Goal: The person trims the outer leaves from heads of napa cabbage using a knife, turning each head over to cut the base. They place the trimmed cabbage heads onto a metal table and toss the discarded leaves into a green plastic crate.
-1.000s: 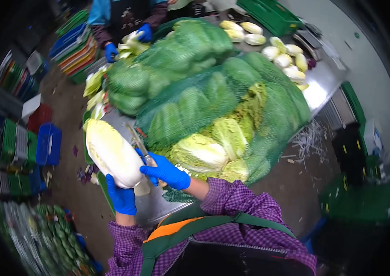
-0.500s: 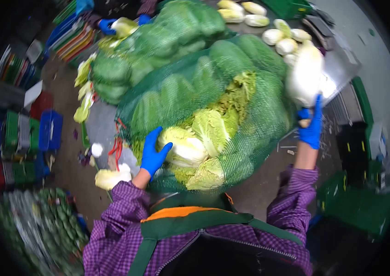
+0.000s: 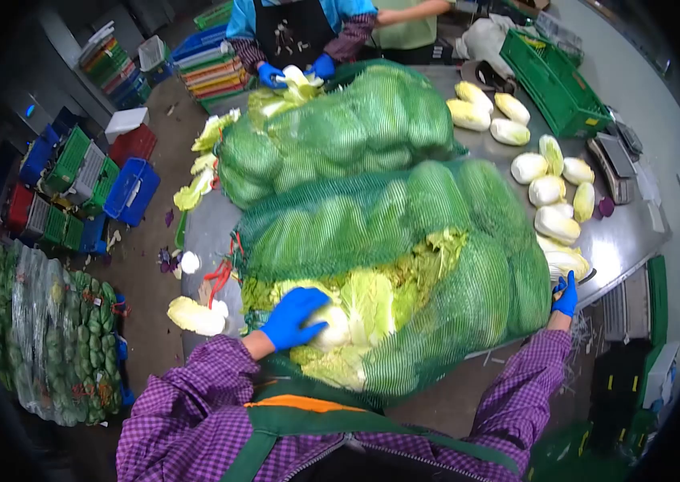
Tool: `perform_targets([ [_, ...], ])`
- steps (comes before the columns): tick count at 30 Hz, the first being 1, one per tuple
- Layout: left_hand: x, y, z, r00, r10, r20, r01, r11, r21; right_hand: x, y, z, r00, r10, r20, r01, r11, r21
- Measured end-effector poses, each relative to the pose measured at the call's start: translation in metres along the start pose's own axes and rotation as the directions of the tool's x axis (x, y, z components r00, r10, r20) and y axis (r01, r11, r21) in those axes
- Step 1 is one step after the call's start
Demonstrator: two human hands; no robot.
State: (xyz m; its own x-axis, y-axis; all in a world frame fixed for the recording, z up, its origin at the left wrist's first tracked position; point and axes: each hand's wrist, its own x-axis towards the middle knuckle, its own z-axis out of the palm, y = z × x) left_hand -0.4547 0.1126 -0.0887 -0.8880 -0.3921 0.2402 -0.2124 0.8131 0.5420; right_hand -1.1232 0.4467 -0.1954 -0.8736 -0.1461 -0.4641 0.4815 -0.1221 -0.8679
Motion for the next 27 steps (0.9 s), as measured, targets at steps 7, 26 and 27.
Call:
perform_targets([
  [7, 0.07, -0.017, 0.017, 0.868, 0.137, 0.478, -0.251, 0.951, 0.182, -0.125, -0.051, 0.086, 0.909, -0.413, 0.046, 0.395, 0.893, 0.217],
  [26, 0.028, -0.013, -0.012, 0.584, 0.043, 0.811, -0.154, 0.986, 0.058, -0.492, 0.065, 0.223, 0.77, -0.25, 0.588, 0.421, 0.891, -0.173],
  [27, 0.016, -0.018, -0.016, 0.648, 0.074, 0.758, -0.158, 0.987, 0.039, -0.503, 0.074, 0.229, 0.781, -0.229, 0.581, 0.403, 0.895, -0.189],
])
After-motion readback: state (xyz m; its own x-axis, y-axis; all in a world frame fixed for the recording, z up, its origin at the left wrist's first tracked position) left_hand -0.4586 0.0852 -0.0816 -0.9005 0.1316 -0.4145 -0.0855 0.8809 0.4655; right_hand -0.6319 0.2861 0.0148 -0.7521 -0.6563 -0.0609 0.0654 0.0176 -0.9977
